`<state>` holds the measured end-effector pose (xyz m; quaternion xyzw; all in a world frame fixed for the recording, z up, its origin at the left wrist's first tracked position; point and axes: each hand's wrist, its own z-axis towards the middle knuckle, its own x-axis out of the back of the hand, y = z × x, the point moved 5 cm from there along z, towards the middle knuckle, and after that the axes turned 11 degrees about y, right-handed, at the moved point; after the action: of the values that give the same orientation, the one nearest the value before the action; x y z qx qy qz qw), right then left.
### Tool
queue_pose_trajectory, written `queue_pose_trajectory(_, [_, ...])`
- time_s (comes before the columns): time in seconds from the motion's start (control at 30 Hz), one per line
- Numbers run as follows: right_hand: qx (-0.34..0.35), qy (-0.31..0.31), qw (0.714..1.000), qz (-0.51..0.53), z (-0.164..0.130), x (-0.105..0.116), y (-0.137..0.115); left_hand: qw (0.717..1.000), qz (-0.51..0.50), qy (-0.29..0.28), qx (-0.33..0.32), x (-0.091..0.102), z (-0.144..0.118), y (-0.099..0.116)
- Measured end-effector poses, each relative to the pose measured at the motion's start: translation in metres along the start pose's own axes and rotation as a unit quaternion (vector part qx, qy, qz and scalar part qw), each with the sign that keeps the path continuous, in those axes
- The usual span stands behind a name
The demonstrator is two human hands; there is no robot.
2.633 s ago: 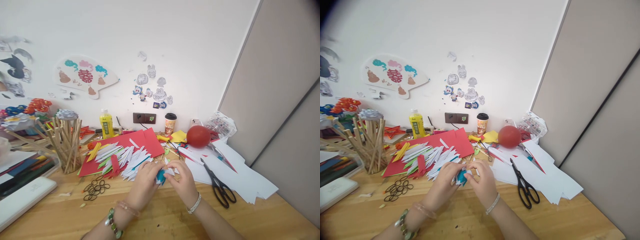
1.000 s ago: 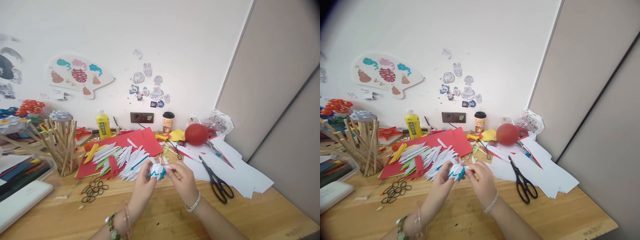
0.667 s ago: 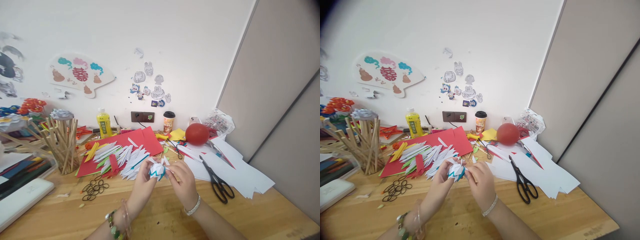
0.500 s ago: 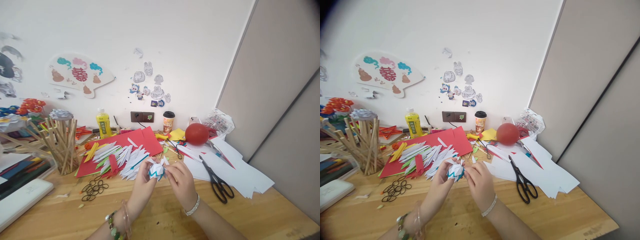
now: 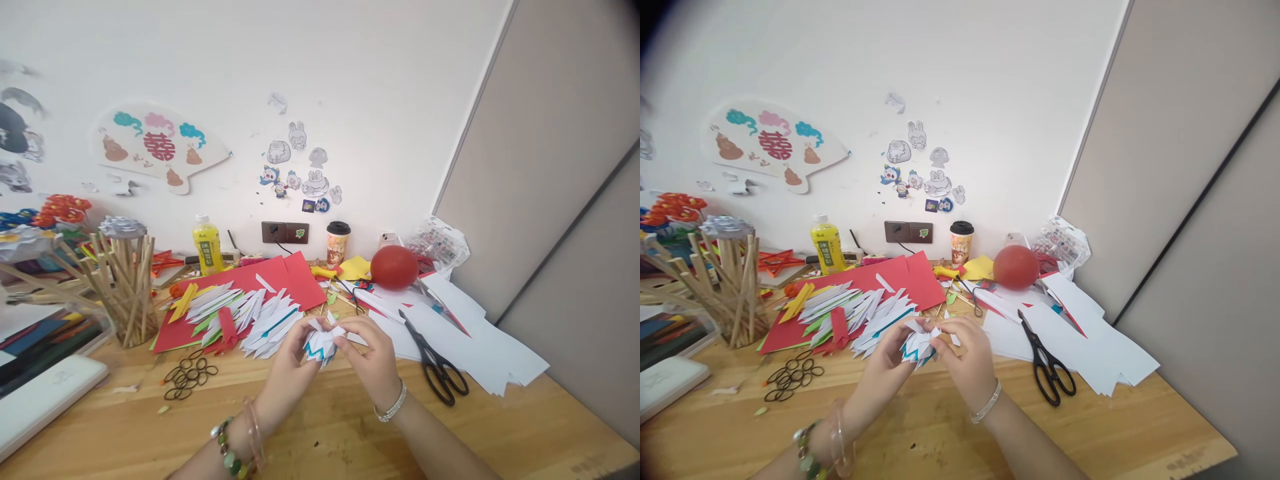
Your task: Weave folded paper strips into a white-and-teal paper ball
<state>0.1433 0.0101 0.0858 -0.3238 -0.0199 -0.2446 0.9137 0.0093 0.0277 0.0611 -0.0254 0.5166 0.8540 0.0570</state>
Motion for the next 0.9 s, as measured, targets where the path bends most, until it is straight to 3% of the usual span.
queue_pose_trajectory(0.17, [0.033,0.012,0.999,-0.023,0.001,0.001,-0.007,0.994,0.098,-0.008,-0.051,0.004,0.001,0.000])
queue_pose_trajectory(0.33, [0.051,-0.052,0.997,-0.029,0.001,-0.006,-0.007,0.962,0.235,-0.038,-0.133,0.004,-0.003,-0.001])
queue_pose_trajectory(0.57, [-0.045,-0.018,0.999,0.019,-0.002,-0.003,0.007,0.960,0.238,-0.051,-0.140,0.000,-0.004,0.003])
queue_pose_trajectory(0.7, [-0.054,0.000,0.999,0.008,-0.003,-0.002,0.007,0.962,0.229,-0.063,-0.135,-0.003,-0.005,0.003])
queue_pose_trajectory(0.9, [-0.029,-0.001,1.000,0.000,-0.001,-0.002,0.004,0.971,0.211,-0.034,-0.104,-0.001,-0.005,0.005])
